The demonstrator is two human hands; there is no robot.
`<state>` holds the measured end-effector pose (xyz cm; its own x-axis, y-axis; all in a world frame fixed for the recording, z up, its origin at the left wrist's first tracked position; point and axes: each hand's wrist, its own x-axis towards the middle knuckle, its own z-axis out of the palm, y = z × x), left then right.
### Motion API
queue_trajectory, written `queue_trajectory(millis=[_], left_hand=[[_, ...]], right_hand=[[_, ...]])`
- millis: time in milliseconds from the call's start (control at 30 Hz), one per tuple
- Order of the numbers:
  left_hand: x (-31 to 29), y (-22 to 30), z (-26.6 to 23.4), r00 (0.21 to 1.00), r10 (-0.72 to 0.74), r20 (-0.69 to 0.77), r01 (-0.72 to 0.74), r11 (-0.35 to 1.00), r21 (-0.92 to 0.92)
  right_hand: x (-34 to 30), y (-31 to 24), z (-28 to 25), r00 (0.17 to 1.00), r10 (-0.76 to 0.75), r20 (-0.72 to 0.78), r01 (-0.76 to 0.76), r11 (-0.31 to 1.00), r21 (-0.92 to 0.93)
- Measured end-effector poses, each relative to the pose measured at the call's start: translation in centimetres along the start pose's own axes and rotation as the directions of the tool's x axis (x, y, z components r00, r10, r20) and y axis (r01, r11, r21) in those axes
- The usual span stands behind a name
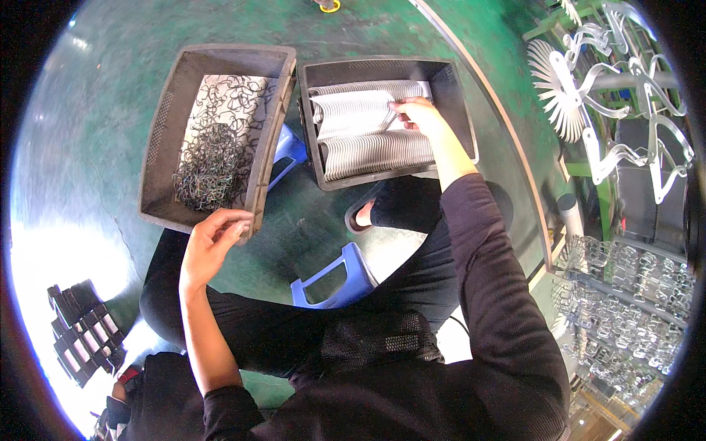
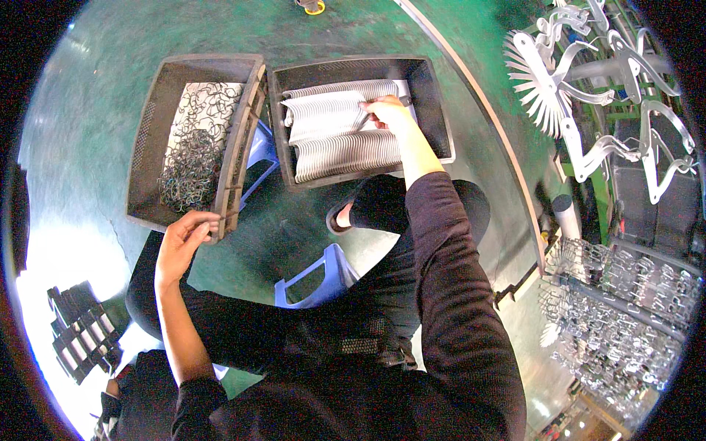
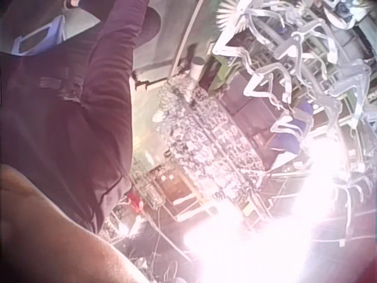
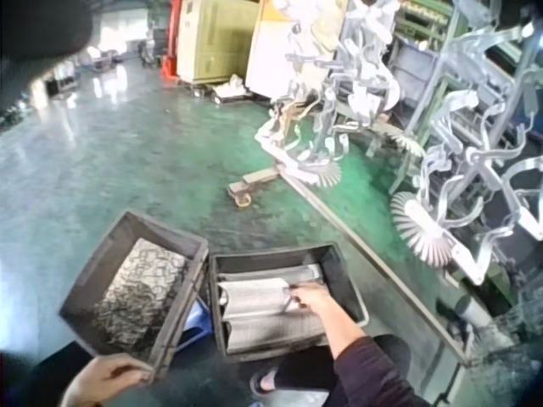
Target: The person picks up metal hooks from a bin, attaches them to curved metal brackets, and hangs the assembled pieces onto a large circular rotating rack.
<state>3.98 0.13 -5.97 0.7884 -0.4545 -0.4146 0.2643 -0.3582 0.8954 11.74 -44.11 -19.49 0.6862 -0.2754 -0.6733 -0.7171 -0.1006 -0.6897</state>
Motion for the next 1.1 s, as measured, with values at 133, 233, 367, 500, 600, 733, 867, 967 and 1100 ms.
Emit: queue_trajectory(millis=[133,233,367,500,600,733,867,967,1100], left_hand=[[-0.1,-0.3,-0.3,1.000,0.006,-0.004,-0.006,1.000,-0.002],[-0.1,-0.7,-0.3,1.000,0.015,0.001,-0.015,1.000,0.000],[-0.2,-0.1,-0.2,1.000,0.024,0.002,-0.024,1.000,0.007],[-0.5,-0.4,-0.3,1.000,0.028,-0.009,-0.029,1.000,-0.006],[-0.6,-0.6,-0.4,0.999,0.034,-0.012,-0.034,0.999,-0.017],[-0.8,-0.3,-0.4,1.000,0.031,-0.005,-0.031,0.999,0.020],[-0.8,-0.5,-0.6,0.999,0.042,0.006,-0.042,0.998,0.041],[-0.8,-0.2,-0.4,0.999,0.052,0.003,-0.052,0.998,0.036],[-1.1,0.2,-0.2,0.994,0.074,-0.077,-0.076,0.997,-0.025]], right_hand=[[-1.0,0.3,0.4,0.999,-0.051,0.005,0.051,0.999,0.001],[-0.9,1.1,0.3,0.998,-0.064,0.023,0.063,0.995,0.074],[-1.7,1.1,0.3,0.995,-0.102,0.014,0.098,0.981,0.170],[-2.2,0.8,1.2,0.993,-0.118,-0.004,0.115,0.964,0.241],[-2.3,0.8,1.7,0.991,-0.122,-0.052,0.130,0.972,0.196],[-1.3,1.7,1.6,0.987,-0.137,-0.085,0.150,0.972,0.183],[-1.6,1.8,2.0,0.971,-0.172,-0.169,0.197,0.970,0.142],[-2.0,1.7,1.7,0.956,-0.190,-0.224,0.218,0.970,0.108],[-4.0,1.2,1.3,0.938,-0.264,-0.223,0.302,0.940,0.160]])
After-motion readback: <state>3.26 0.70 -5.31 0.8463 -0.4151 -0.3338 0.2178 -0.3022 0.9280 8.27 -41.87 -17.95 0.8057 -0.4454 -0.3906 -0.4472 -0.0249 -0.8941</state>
